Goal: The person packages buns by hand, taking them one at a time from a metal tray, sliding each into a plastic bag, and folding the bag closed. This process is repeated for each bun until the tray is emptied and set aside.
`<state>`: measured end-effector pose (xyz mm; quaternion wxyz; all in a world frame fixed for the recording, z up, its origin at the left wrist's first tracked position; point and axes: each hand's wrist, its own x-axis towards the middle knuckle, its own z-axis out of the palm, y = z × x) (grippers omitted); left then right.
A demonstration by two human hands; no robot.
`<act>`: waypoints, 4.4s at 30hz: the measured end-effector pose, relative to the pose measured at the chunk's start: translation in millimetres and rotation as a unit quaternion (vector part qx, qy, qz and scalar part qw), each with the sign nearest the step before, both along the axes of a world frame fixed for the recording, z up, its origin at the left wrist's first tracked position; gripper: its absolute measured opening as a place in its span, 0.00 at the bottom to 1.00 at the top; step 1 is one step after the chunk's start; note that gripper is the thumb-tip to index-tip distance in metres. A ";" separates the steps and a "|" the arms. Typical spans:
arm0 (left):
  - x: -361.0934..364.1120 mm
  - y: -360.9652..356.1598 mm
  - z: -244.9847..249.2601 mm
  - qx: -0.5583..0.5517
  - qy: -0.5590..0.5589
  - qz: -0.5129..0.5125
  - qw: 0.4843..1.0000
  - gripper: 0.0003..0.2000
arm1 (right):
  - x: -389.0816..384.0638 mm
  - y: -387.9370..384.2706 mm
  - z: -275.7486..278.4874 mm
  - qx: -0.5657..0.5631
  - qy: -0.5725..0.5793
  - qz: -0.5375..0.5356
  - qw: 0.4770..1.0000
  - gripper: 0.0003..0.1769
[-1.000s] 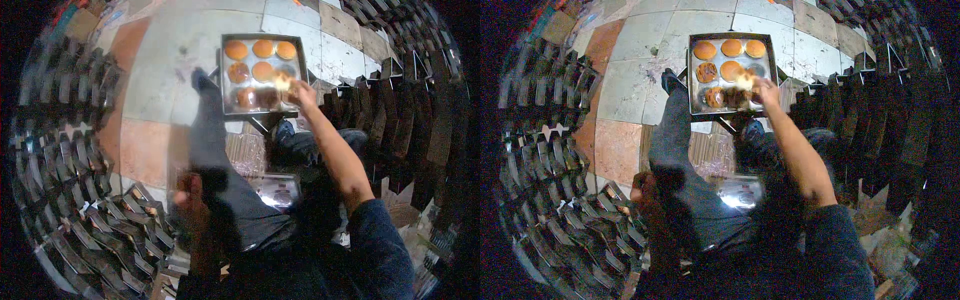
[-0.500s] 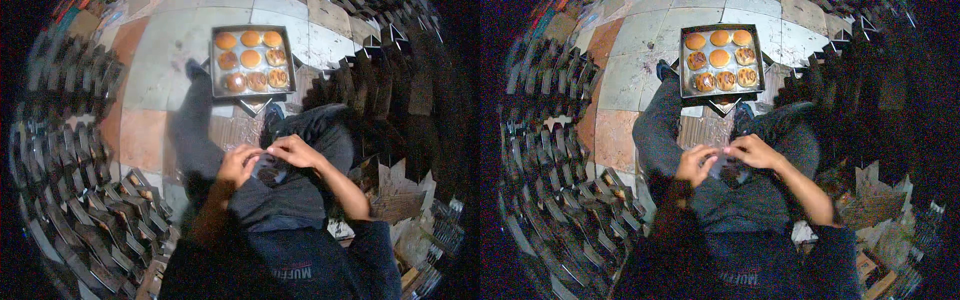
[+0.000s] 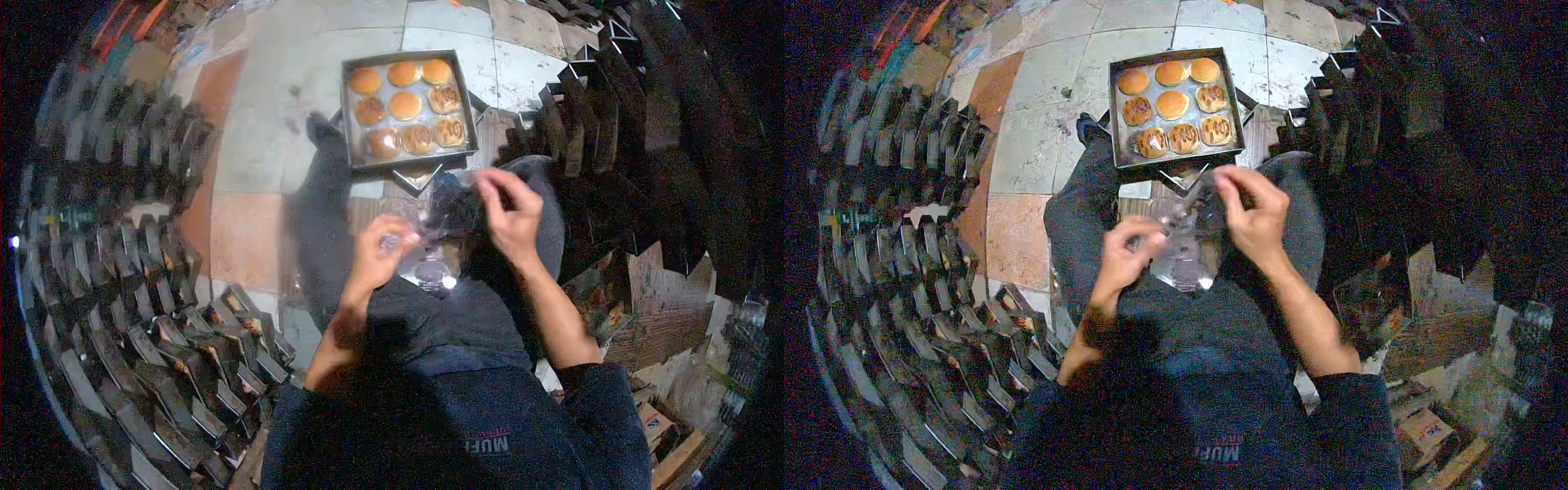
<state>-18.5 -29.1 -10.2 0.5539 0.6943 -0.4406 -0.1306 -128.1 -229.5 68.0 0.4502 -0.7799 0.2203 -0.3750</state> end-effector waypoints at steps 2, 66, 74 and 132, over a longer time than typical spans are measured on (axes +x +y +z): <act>8.1 2.0 12.7 -0.163 0.418 0.137 0.883 0.08 | 14.5 5.0 10.3 0.153 0.002 0.017 0.988 0.05; 20.5 41.7 152.0 -0.388 0.528 0.213 0.725 0.35 | 13.7 91.6 92.8 -0.105 0.112 0.632 0.759 0.18; 27.7 48.4 141.2 -0.349 0.620 0.076 0.698 0.32 | 29.5 100.2 119.4 -0.060 0.043 0.664 0.744 0.06; 85.3 97.8 57.1 -0.013 0.205 0.351 0.914 0.12 | 144.1 75.2 -34.6 0.071 0.174 0.384 0.904 0.36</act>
